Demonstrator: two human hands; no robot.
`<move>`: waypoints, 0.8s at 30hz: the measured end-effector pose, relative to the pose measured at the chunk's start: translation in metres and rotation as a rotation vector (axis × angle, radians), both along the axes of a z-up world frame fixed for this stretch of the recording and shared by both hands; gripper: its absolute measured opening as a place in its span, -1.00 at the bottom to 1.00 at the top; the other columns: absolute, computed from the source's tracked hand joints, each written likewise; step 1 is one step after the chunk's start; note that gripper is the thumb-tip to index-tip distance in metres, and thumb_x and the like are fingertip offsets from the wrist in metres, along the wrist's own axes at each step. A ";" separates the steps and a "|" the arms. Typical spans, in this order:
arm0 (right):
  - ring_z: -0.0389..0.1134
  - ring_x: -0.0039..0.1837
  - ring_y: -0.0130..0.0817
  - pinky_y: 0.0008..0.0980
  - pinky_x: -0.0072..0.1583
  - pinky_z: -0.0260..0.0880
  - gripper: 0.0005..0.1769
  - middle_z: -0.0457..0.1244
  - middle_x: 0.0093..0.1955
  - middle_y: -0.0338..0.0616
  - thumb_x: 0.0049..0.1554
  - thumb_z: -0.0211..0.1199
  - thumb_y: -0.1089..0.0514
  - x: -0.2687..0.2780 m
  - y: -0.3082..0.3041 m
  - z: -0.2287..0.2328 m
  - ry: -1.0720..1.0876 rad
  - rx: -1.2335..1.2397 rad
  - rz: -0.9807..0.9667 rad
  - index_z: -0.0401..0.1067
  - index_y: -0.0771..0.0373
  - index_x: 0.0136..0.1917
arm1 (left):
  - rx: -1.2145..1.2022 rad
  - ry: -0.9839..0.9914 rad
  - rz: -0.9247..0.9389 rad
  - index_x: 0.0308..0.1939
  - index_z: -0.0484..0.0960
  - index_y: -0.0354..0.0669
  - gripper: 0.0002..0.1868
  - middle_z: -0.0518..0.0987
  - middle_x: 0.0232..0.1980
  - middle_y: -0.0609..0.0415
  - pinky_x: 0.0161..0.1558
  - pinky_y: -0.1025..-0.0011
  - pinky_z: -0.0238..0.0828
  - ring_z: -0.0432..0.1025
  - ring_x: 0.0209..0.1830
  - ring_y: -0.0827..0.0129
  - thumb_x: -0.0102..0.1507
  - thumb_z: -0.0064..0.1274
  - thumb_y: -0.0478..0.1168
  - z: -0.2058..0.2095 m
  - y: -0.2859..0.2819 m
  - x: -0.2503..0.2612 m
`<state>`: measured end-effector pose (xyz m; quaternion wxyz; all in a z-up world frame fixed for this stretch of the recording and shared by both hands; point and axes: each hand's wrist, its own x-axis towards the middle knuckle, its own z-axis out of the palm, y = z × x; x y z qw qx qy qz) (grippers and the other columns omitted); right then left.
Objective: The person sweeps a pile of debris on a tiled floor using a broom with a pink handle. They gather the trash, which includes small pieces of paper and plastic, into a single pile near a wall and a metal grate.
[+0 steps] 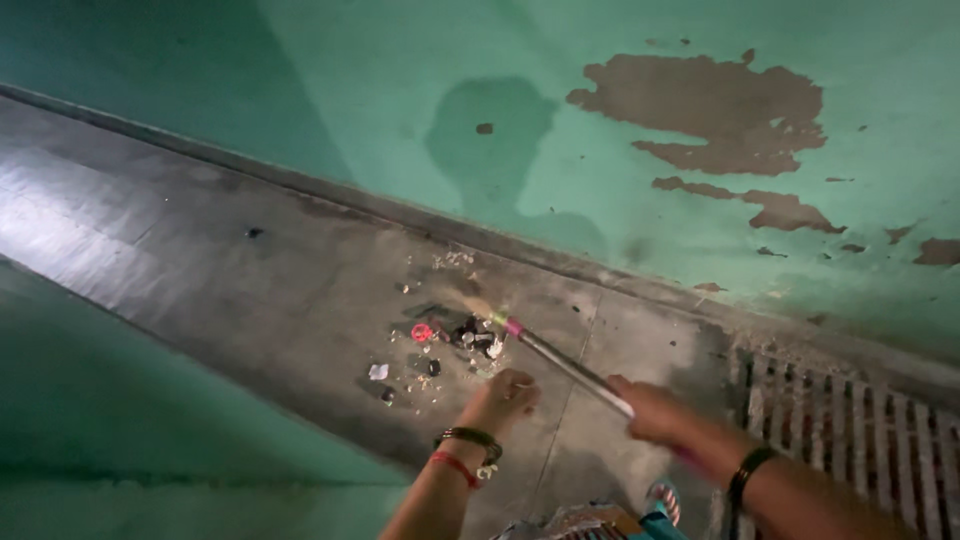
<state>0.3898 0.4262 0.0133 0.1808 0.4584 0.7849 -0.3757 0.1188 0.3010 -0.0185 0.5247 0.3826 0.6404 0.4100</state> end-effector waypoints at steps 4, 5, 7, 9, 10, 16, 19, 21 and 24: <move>0.44 0.09 -0.04 -0.03 0.06 0.44 -0.56 0.38 0.00 -0.07 0.11 0.22 0.15 0.043 0.068 -0.007 -0.197 0.406 0.208 0.30 0.04 0.26 | -0.044 0.016 0.001 0.10 0.58 -0.26 -0.61 0.65 -0.16 0.02 -0.17 0.42 0.51 0.54 -0.18 0.39 0.27 0.14 -0.11 -0.011 0.026 0.002; 0.44 0.10 -0.04 -0.04 0.08 0.45 -0.59 0.38 -0.01 -0.05 0.09 0.23 0.13 0.048 0.084 -0.003 -0.216 0.445 0.258 0.33 0.06 0.23 | -0.032 -0.009 0.008 0.09 0.58 -0.26 -0.62 0.66 -0.15 0.02 -0.15 0.44 0.55 0.56 -0.17 0.39 0.26 0.14 -0.12 -0.014 0.030 0.006; 0.44 0.11 -0.03 -0.04 0.09 0.45 -0.61 0.38 -0.03 -0.03 0.06 0.27 0.12 0.059 0.112 0.015 -0.236 0.482 0.328 0.37 0.10 0.17 | -0.027 -0.090 0.029 0.08 0.57 -0.26 -0.63 0.65 -0.14 0.02 -0.14 0.43 0.57 0.56 -0.16 0.37 0.25 0.15 -0.14 -0.015 0.049 0.017; 0.43 0.12 -0.01 -0.01 0.09 0.42 -0.62 0.37 -0.04 -0.03 0.03 0.31 0.10 0.066 0.137 0.037 -0.237 0.478 0.368 0.39 0.13 0.13 | -0.041 -0.201 0.057 0.08 0.56 -0.25 -0.63 0.63 -0.12 0.00 -0.16 0.39 0.54 0.53 -0.19 0.34 0.24 0.17 -0.17 -0.009 0.080 0.036; 0.43 0.11 -0.03 -0.02 0.08 0.42 -0.64 0.37 -0.04 -0.04 0.03 0.31 0.13 0.065 0.151 0.049 -0.243 0.438 0.361 0.41 0.12 0.12 | -0.061 -0.078 0.023 0.09 0.57 -0.22 -0.63 0.65 -0.13 0.00 -0.14 0.42 0.53 0.54 -0.18 0.37 0.24 0.16 -0.14 -0.001 0.093 0.042; 0.49 0.04 -0.13 -0.09 0.04 0.43 -0.64 0.42 -0.08 -0.10 0.01 0.30 0.22 0.080 0.237 0.121 -0.287 0.295 0.357 0.44 0.04 0.11 | -0.065 0.248 -0.061 0.05 0.62 -0.11 -0.59 0.66 -0.18 0.20 -0.08 0.45 0.56 0.57 -0.16 0.50 0.24 0.08 0.04 0.051 0.202 0.107; 0.44 0.08 -0.10 -0.08 0.06 0.39 -0.62 0.40 -0.04 -0.13 -0.03 0.37 0.18 0.090 0.275 0.145 -0.240 0.315 0.435 0.45 0.05 0.10 | -0.015 0.327 -0.060 0.01 0.62 -0.13 -0.61 0.64 -0.28 0.13 -0.14 0.42 0.45 0.52 -0.24 0.43 0.25 0.10 0.04 0.045 0.257 0.138; 0.43 0.09 -0.10 -0.06 0.07 0.38 -0.62 0.39 -0.03 -0.13 -0.03 0.36 0.19 0.095 0.296 0.152 -0.236 0.342 0.502 0.46 0.03 0.09 | 0.070 0.224 -0.067 -0.07 0.62 -0.24 -0.63 0.61 -0.31 0.09 -0.21 0.38 0.41 0.45 -0.29 0.38 0.28 0.13 0.01 0.025 0.288 0.157; 0.41 0.12 -0.09 -0.04 0.07 0.38 -0.59 0.39 0.00 -0.16 -0.04 0.38 0.17 0.097 0.331 0.156 -0.236 0.343 0.522 0.46 0.00 0.11 | 0.021 0.113 -0.037 -0.08 0.59 -0.14 -0.65 0.62 -0.34 0.18 -0.23 0.41 0.44 0.50 -0.32 0.43 0.24 0.17 0.02 -0.020 0.320 0.172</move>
